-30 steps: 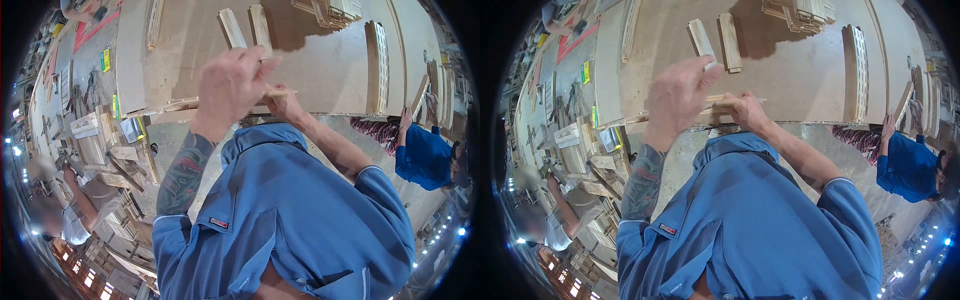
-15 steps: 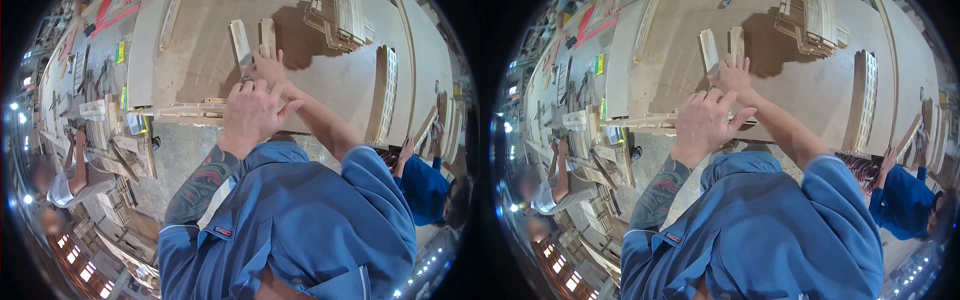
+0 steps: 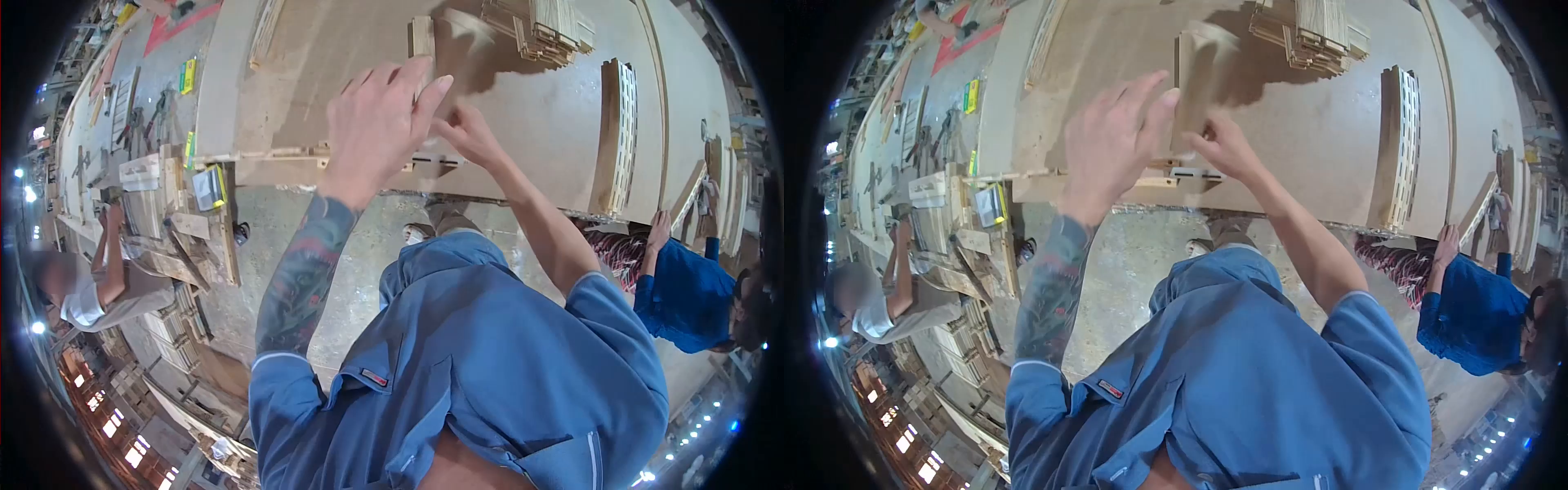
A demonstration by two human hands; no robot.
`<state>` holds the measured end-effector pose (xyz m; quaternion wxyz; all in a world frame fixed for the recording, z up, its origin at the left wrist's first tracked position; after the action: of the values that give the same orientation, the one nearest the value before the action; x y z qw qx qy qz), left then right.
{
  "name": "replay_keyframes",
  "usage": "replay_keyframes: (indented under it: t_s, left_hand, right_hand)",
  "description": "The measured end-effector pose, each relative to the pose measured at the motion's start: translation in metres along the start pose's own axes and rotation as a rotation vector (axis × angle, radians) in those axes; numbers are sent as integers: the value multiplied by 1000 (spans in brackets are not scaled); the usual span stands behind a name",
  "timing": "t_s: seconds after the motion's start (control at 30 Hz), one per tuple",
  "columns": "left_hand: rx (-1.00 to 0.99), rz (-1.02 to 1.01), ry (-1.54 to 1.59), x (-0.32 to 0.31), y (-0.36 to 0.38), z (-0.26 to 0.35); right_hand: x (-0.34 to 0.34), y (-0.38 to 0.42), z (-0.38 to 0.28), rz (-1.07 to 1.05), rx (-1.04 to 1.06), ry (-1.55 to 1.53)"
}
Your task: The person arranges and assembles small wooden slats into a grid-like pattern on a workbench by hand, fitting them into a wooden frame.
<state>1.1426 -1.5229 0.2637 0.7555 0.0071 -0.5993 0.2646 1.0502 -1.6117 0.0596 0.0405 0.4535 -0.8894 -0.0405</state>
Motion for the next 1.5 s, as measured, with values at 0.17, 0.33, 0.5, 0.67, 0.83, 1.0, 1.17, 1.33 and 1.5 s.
replay_keyframes:
  t_s: [0.17,0.33,0.5,0.67,0.83,1.0,1.17,1.33,1.5]
  left_hand:
    - [64,-62,-46,-7,6,-4]
    - [64,-43,-17,-7,7,-7]
    - [64,-70,11,-10,7,-9]
    - [23,21,95,1,6,-11]
    - [2,335,69,56,21,-33]
    - [60,273,-140,78,38,-64]
    - [109,184,-102,68,49,-87]
    - [26,-36,-233,41,58,-83]
    - [16,59,-242,44,62,-84]
  right_hand:
    - [-3,49,24,-72,-132,35]
    - [-30,58,-24,-106,261,525]
    - [-42,55,-1,-167,198,737]
    - [-6,40,20,-212,32,604]
    - [39,-70,50,339,-31,907]
    - [-11,-90,40,475,21,926]
    - [14,-45,33,107,-131,239]
    - [38,53,12,-6,-154,-14]
    - [36,66,1,22,-18,174]
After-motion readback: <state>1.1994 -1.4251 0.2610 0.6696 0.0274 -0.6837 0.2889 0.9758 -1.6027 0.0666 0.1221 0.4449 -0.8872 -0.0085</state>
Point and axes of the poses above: each hand's wrist, its own y-axis away from the middle knuckle, its own x-axis out of the back of the hand, z = x × y, the point moved 10 cm from there along -y, towards the middle knuckle, and after that the axes turned 11 degrees about -y, right-handed, at the moved point
